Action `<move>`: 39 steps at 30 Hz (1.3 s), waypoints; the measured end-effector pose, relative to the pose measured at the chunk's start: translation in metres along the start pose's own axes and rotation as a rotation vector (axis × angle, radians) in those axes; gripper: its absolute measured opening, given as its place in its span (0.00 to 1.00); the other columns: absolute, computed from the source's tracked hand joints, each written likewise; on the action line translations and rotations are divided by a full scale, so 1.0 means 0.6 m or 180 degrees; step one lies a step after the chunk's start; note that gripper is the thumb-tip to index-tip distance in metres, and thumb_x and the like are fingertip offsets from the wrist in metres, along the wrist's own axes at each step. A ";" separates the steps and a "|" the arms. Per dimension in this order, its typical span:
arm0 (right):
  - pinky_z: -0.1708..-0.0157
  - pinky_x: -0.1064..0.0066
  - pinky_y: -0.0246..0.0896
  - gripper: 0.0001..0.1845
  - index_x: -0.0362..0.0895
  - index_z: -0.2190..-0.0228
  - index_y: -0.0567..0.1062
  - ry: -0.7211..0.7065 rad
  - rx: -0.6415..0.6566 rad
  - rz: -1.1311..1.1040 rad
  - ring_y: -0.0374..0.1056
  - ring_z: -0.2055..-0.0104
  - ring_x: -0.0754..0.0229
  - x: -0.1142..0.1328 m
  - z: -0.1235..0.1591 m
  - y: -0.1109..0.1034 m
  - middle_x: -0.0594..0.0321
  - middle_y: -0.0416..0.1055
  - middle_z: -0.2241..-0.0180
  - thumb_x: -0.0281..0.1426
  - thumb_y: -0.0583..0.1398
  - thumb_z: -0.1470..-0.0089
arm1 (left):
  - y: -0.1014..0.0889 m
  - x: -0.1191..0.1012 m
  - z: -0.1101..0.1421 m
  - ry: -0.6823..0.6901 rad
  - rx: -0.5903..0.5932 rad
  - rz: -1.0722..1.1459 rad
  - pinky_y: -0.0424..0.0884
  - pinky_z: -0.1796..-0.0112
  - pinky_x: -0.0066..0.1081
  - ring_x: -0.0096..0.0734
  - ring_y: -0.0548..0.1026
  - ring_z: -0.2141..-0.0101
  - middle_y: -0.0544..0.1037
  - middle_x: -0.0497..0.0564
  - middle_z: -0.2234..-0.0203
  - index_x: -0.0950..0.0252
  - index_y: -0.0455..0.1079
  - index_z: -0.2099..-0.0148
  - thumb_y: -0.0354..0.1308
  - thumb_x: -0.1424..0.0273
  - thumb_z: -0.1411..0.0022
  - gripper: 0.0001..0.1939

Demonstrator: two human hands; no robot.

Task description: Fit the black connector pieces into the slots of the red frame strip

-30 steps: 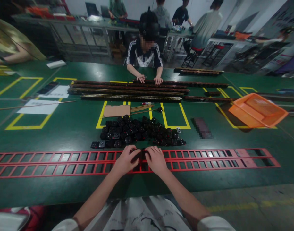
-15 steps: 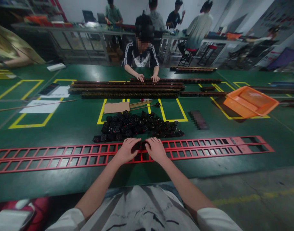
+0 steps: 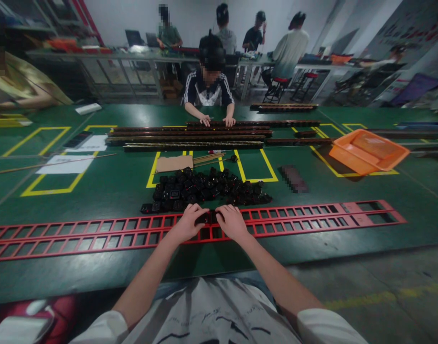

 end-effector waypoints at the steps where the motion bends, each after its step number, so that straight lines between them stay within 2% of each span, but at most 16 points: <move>1: 0.52 0.63 0.54 0.09 0.46 0.58 0.73 -0.0003 -0.0005 -0.0003 0.65 0.53 0.56 0.000 0.000 -0.001 0.60 0.75 0.57 0.30 0.54 0.36 | 0.000 -0.001 -0.001 -0.0002 0.0028 -0.0029 0.68 0.50 0.45 0.41 0.65 0.56 0.69 0.54 0.59 0.64 0.69 0.42 0.58 0.77 0.43 0.25; 8: 0.52 0.64 0.54 0.08 0.45 0.58 0.73 -0.0026 -0.0033 0.0011 0.65 0.53 0.56 0.003 0.000 -0.005 0.61 0.75 0.57 0.29 0.55 0.36 | -0.002 -0.006 -0.007 -0.0020 0.0135 -0.0297 0.67 0.50 0.45 0.41 0.64 0.56 0.70 0.54 0.59 0.63 0.70 0.43 0.60 0.77 0.44 0.25; 16: 0.54 0.65 0.55 0.09 0.46 0.58 0.74 -0.0042 -0.0043 0.0078 0.65 0.54 0.56 0.006 0.002 -0.007 0.61 0.75 0.58 0.30 0.54 0.36 | 0.015 -0.006 -0.020 -0.0091 0.0307 -0.0758 0.68 0.55 0.43 0.43 0.66 0.57 0.70 0.55 0.60 0.61 0.72 0.45 0.59 0.78 0.45 0.25; 21: 0.52 0.65 0.55 0.08 0.46 0.59 0.74 0.0050 0.0048 0.0006 0.65 0.53 0.57 0.001 0.000 -0.006 0.62 0.75 0.58 0.30 0.56 0.37 | 0.010 0.000 -0.016 -0.0011 0.0381 -0.0836 0.65 0.52 0.47 0.43 0.68 0.56 0.71 0.53 0.60 0.57 0.71 0.42 0.61 0.71 0.43 0.25; 23: 0.52 0.64 0.54 0.07 0.46 0.59 0.74 0.0117 0.0152 -0.0013 0.65 0.53 0.57 0.000 -0.007 -0.005 0.62 0.75 0.58 0.33 0.57 0.38 | 0.007 0.007 -0.013 -0.0017 0.0381 -0.0721 0.65 0.50 0.48 0.42 0.69 0.55 0.73 0.53 0.60 0.57 0.71 0.42 0.60 0.69 0.41 0.23; 27: 0.56 0.66 0.55 0.10 0.46 0.64 0.75 0.0248 0.0631 -0.0114 0.66 0.54 0.56 -0.002 -0.035 0.006 0.61 0.75 0.62 0.39 0.58 0.38 | 0.003 0.023 -0.014 -0.0118 0.0188 -0.0184 0.69 0.53 0.40 0.37 0.72 0.56 0.75 0.54 0.59 0.60 0.75 0.47 0.53 0.75 0.36 0.17; 30: 0.63 0.71 0.55 0.13 0.46 0.68 0.75 0.0263 0.0935 -0.0203 0.67 0.59 0.59 -0.001 -0.060 0.016 0.62 0.75 0.65 0.41 0.58 0.39 | 0.001 0.028 -0.020 -0.0173 0.0122 0.0174 0.71 0.53 0.37 0.35 0.74 0.57 0.77 0.54 0.59 0.63 0.77 0.52 0.55 0.74 0.38 0.14; 34: 0.71 0.73 0.51 0.15 0.46 0.70 0.76 0.0363 0.1267 -0.0233 0.68 0.67 0.62 -0.007 -0.085 0.028 0.65 0.75 0.68 0.45 0.62 0.44 | -0.001 0.036 -0.027 -0.0400 0.0236 0.0338 0.72 0.54 0.36 0.35 0.76 0.59 0.79 0.54 0.60 0.64 0.78 0.55 0.57 0.74 0.40 0.12; 39: 0.74 0.74 0.49 0.15 0.46 0.72 0.76 0.0519 0.1632 -0.0226 0.66 0.72 0.63 -0.009 -0.098 0.032 0.67 0.74 0.73 0.45 0.66 0.50 | -0.001 0.048 -0.034 -0.0681 0.0341 0.0229 0.71 0.54 0.35 0.37 0.77 0.57 0.81 0.53 0.59 0.63 0.77 0.54 0.60 0.73 0.43 0.14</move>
Point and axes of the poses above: each hand's wrist, its own z-axis away from the middle knuckle, its own y-axis out of the palm, x = y × z, the point moved 8 cm from there along -z, towards the middle knuckle
